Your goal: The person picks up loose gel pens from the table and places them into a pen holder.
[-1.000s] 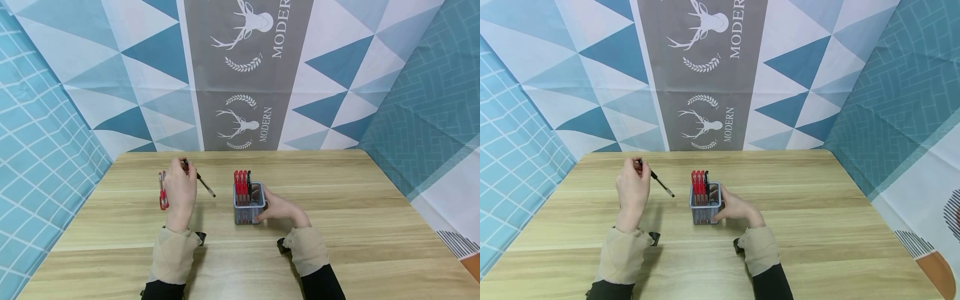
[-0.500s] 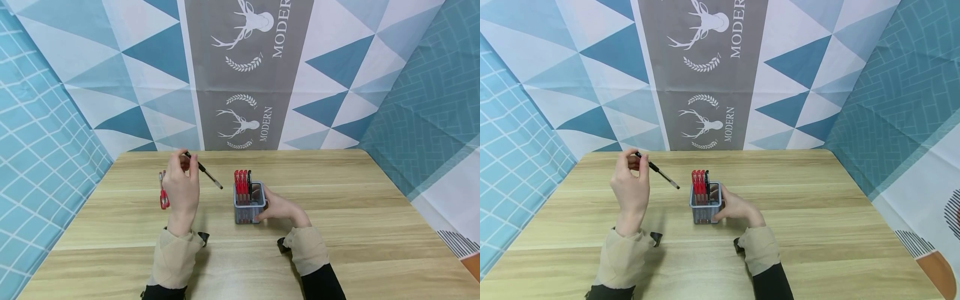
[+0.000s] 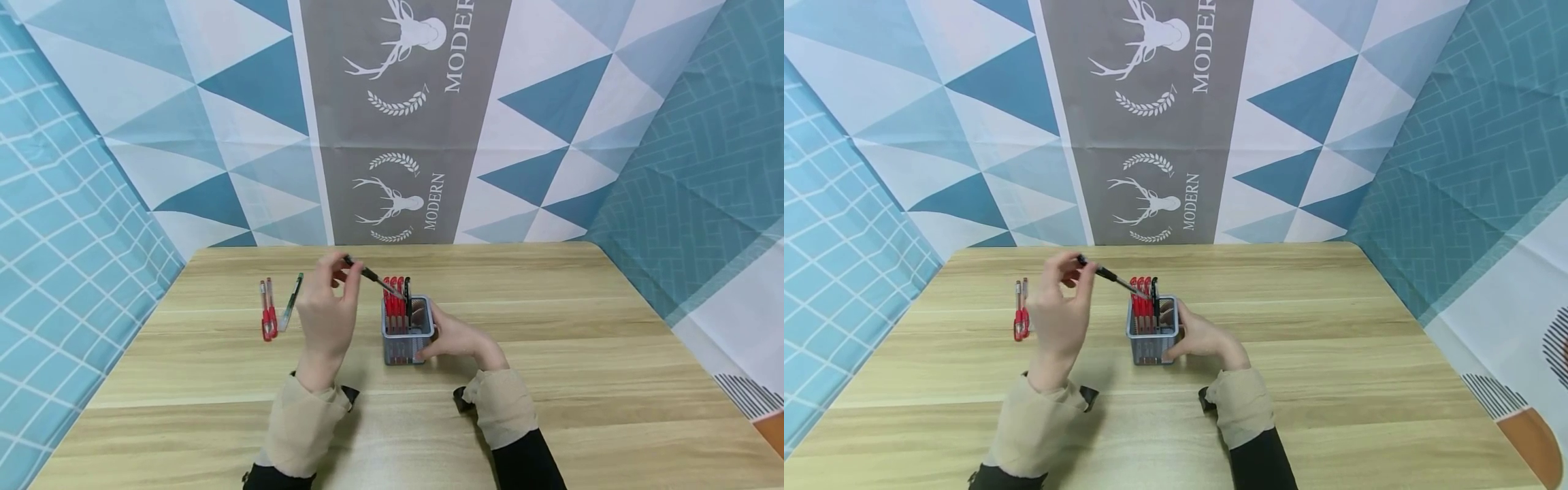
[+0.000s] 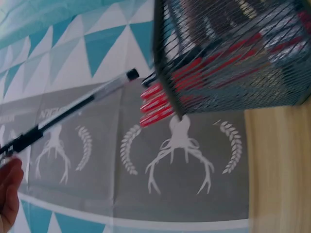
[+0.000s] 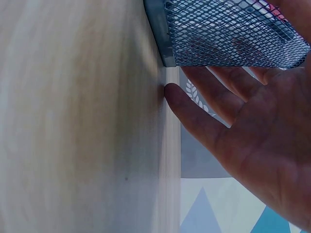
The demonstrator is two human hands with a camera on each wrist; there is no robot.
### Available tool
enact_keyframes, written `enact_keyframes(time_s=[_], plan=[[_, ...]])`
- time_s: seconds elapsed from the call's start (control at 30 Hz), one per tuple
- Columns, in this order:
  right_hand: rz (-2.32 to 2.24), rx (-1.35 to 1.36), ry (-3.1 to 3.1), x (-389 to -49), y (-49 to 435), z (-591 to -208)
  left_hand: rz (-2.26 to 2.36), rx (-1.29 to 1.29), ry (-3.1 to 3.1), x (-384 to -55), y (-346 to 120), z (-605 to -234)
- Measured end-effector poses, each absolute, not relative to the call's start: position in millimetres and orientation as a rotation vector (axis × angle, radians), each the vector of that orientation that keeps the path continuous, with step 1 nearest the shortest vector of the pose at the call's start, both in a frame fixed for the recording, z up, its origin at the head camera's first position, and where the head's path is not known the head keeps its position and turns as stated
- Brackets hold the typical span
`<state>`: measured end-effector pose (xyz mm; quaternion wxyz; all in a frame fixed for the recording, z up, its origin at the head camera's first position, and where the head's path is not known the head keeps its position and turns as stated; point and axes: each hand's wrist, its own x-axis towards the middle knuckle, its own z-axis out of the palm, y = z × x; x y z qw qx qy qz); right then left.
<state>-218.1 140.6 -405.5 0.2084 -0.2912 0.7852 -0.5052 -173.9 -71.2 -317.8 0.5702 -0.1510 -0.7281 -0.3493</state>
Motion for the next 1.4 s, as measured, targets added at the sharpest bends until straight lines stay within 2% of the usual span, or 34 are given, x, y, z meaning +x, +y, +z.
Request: enact_keyframes(time_s=[0.4, 0.93, 1.4], plan=[[-1.396, -0.797, 2.191, -218.0, 141.7, -405.4, -0.711, -0.49, -1.954, -172.4, -47.8, -330.7], [-1.409, -0.8, 2.172, -219.5, 143.4, -406.5, -0.527, -0.494, -2.169, -177.0, -29.4, -352.9], [-1.393, -0.757, 2.176, -217.7, 142.2, -405.2, -0.542, -0.513, -2.216, -179.9, -22.3, -366.3]])
